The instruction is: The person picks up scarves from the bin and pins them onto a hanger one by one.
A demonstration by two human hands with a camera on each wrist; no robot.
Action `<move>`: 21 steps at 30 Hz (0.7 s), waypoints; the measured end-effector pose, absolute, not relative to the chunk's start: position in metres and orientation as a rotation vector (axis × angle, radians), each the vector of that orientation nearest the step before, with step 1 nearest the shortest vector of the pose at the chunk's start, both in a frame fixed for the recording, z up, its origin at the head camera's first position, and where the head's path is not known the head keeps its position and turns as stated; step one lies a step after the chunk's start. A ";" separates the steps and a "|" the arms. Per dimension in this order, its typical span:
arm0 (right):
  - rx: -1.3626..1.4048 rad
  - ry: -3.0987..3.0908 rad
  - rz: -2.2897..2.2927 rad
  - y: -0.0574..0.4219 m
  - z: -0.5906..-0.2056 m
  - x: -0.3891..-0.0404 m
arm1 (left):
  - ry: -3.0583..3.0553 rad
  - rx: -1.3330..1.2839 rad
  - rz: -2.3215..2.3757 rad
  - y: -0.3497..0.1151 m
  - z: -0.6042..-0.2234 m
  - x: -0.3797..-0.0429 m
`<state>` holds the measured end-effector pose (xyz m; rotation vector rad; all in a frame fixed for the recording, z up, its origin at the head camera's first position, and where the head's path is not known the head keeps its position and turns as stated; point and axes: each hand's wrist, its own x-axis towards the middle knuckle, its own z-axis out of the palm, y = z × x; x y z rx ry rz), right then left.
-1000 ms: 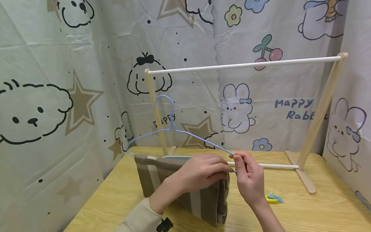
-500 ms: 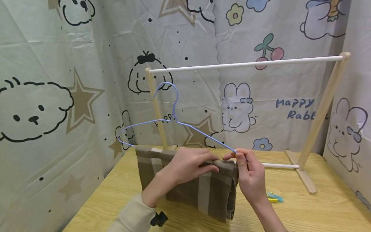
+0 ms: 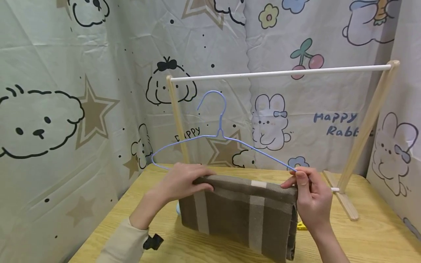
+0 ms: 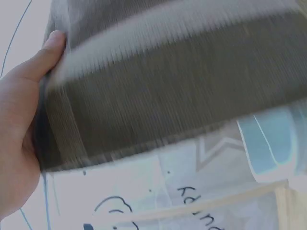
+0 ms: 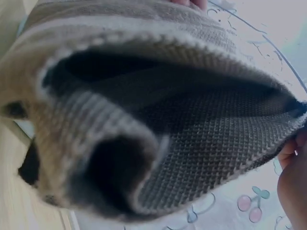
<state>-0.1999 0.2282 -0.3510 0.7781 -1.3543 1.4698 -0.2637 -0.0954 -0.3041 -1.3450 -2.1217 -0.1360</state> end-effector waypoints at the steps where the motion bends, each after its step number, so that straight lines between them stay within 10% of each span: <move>1: 0.769 -1.361 1.463 0.231 -0.350 -0.199 | -2.097 -1.358 -0.144 -0.100 -0.305 -0.265; 21: 0.734 -1.198 1.542 0.247 -0.350 -0.203 | -1.692 -0.867 -0.532 -0.138 -0.322 -0.279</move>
